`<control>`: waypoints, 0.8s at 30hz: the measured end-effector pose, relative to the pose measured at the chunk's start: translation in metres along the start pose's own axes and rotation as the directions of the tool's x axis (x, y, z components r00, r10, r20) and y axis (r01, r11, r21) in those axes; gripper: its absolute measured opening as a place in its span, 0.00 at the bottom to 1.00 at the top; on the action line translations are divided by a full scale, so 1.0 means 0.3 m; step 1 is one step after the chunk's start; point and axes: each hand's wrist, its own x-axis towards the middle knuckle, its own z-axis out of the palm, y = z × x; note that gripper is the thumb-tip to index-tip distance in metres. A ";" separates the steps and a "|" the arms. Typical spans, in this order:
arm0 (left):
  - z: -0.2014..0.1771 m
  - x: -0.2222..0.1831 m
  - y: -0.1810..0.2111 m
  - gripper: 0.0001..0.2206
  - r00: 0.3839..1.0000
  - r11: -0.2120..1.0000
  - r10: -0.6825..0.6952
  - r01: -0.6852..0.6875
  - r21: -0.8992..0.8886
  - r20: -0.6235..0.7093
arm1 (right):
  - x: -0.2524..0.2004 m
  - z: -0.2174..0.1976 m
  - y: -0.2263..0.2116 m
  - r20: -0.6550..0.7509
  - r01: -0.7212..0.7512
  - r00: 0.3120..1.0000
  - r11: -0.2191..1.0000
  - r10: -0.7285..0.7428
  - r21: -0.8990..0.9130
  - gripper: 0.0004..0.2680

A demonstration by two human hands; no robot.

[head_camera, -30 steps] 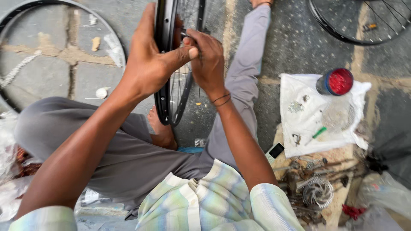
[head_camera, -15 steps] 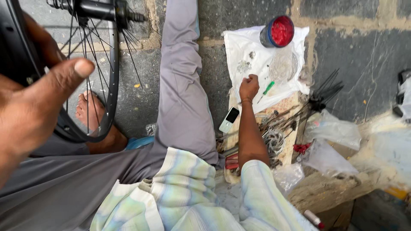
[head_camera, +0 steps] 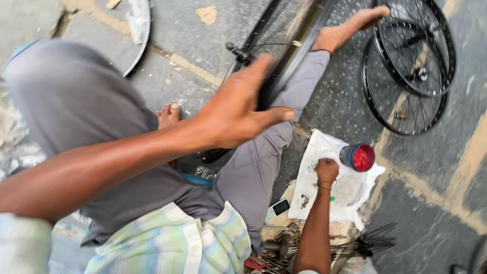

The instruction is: The person works on a bicycle wheel by hand, inserting spokes into the hub and through the rim.

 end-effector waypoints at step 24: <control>0.025 0.018 -0.069 0.24 0.942 0.944 0.311 -0.322 -0.076 -0.127 | -0.614 -0.748 -1.588 0.319 0.878 0.345 0.424 -0.883 0.224 0.13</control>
